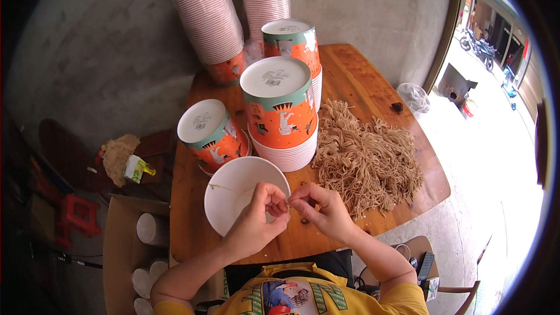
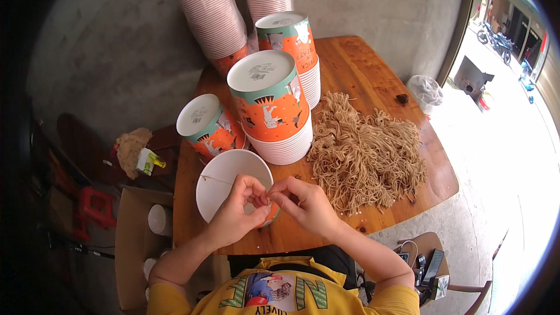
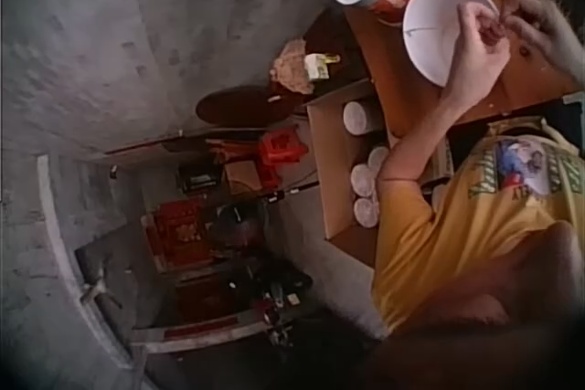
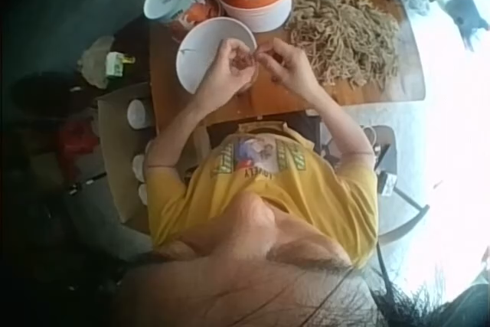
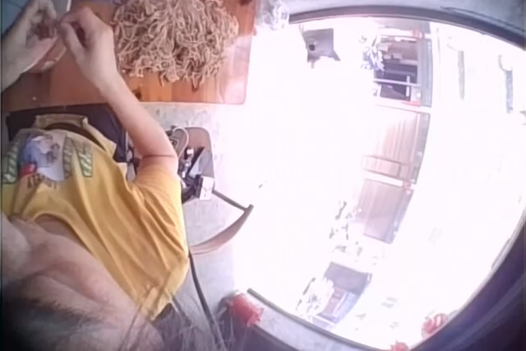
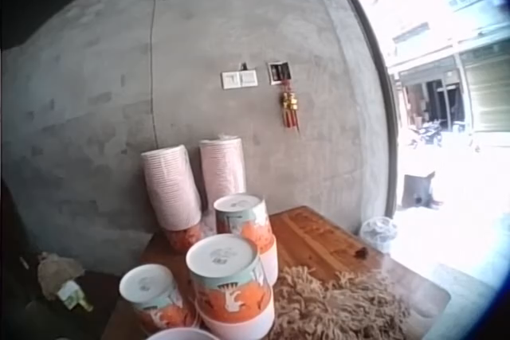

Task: Placing rubber bands onto disposable paper bowls and stacking them.

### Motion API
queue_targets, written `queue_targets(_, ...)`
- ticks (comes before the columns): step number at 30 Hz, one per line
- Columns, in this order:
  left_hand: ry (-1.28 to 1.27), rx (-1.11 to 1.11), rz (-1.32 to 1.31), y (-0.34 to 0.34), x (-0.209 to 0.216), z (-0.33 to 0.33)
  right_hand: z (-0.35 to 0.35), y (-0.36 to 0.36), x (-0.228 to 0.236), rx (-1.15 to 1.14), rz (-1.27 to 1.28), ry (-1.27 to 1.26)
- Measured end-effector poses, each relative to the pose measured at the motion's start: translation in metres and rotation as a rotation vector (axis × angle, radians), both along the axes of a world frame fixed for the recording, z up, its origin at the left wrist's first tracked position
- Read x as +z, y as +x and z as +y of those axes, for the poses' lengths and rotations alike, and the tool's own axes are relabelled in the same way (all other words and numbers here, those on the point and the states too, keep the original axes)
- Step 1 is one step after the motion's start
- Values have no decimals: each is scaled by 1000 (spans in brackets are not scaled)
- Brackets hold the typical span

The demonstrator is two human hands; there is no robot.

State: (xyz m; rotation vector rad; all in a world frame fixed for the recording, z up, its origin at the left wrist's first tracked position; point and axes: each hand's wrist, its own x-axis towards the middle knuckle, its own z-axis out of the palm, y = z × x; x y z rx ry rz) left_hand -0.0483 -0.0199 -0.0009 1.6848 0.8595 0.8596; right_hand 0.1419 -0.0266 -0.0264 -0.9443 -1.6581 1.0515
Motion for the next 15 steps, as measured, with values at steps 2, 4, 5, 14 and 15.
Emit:
queue_targets(2,-4,10,15,0,2,-1,1,1,-3,0,56,-72)
queue_targets(4,-7,18,29,-1,1,-1,1,1,-6,-10,89,-87)
queue_targets(5,55,51,90,-3,-1,0,1,0,-8,-19,124,-102)
queue_targets(14,218,128,261,-3,7,-3,-1,7,-8,36,137,-226)
queue_targets(15,244,132,287,-3,7,-3,0,7,-9,36,137,-225)
